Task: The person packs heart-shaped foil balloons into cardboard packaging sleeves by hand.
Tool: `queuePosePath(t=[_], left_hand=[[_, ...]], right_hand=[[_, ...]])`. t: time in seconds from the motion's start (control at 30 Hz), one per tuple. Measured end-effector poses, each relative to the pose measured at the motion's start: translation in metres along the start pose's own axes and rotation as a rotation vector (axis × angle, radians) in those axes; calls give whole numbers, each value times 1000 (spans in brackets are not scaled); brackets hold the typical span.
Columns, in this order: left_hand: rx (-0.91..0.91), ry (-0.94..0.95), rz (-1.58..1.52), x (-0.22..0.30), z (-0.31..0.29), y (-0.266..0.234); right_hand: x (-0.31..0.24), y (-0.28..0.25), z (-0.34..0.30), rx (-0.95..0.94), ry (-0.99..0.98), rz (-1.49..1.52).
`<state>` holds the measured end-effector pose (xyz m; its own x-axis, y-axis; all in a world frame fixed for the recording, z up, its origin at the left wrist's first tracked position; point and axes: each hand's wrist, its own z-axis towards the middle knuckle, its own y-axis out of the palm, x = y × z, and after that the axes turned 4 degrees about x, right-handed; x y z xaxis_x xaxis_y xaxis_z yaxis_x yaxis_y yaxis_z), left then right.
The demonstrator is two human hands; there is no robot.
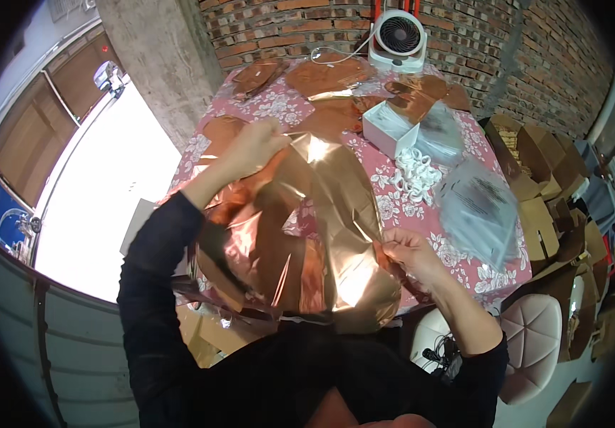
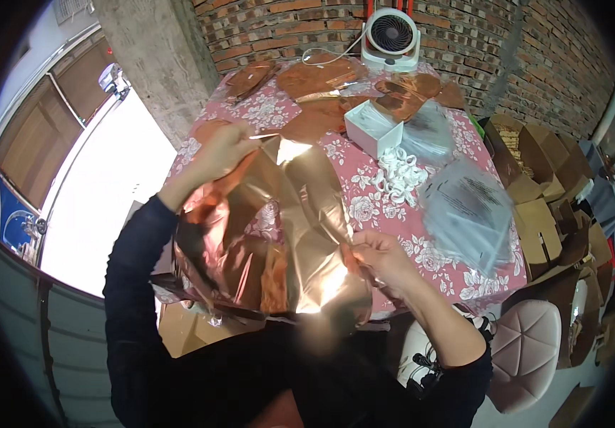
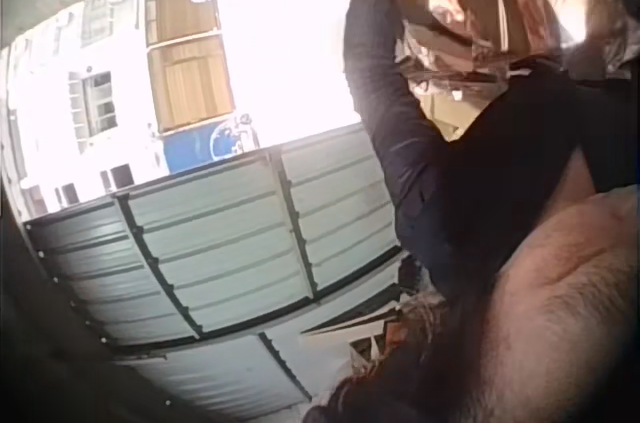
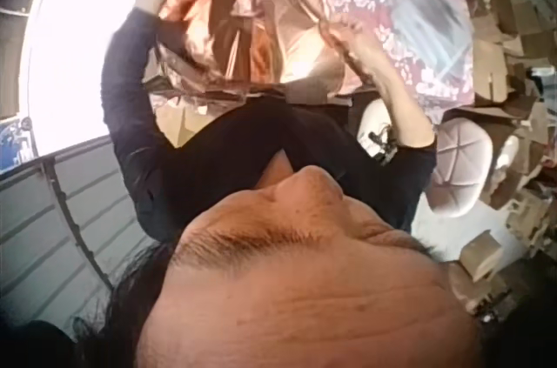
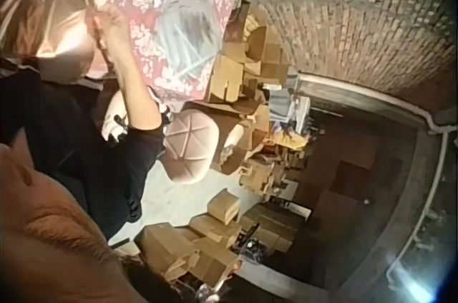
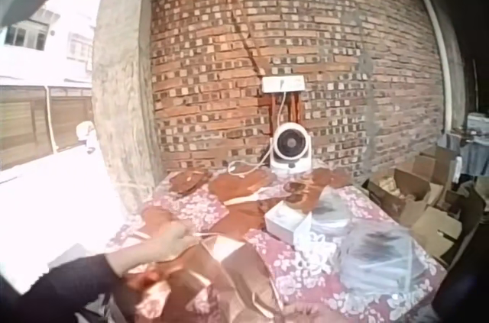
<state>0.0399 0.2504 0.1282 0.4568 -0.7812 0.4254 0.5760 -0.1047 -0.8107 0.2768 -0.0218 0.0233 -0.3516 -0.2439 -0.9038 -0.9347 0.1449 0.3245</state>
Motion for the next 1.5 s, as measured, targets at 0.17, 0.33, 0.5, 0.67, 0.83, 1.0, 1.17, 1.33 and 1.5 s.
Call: queuePosePath(t=[0.17,0.33,0.5,0.67,0.83,1.0,1.17,1.33,1.5], left_hand=[[-57,-66,-260,-51,27,105],[-9,-9,-204,-70,33,149],[46,-123,153,-48,26,150],[140,452,194,21,-2,127],[-581,-422,-933,108,-70,109],[-287,-21,-871,129,-131,104],[-151,-145,-677,127,-175,70],[-74,-238,-606,123,-212,22],[403,-594,-642,35,-302,-56]], right_hand=[[-2,-46,-13,174,6,-232],[-21,-60,-32,371,17,-412],[-26,-66,-35,438,-54,-433],[-20,-48,-30,365,-160,-237],[-16,16,-18,318,-309,-242],[14,52,-9,33,-414,-347],[14,94,-6,-61,-401,-390],[28,113,6,-344,-373,-381],[17,102,29,-178,-721,-674]])
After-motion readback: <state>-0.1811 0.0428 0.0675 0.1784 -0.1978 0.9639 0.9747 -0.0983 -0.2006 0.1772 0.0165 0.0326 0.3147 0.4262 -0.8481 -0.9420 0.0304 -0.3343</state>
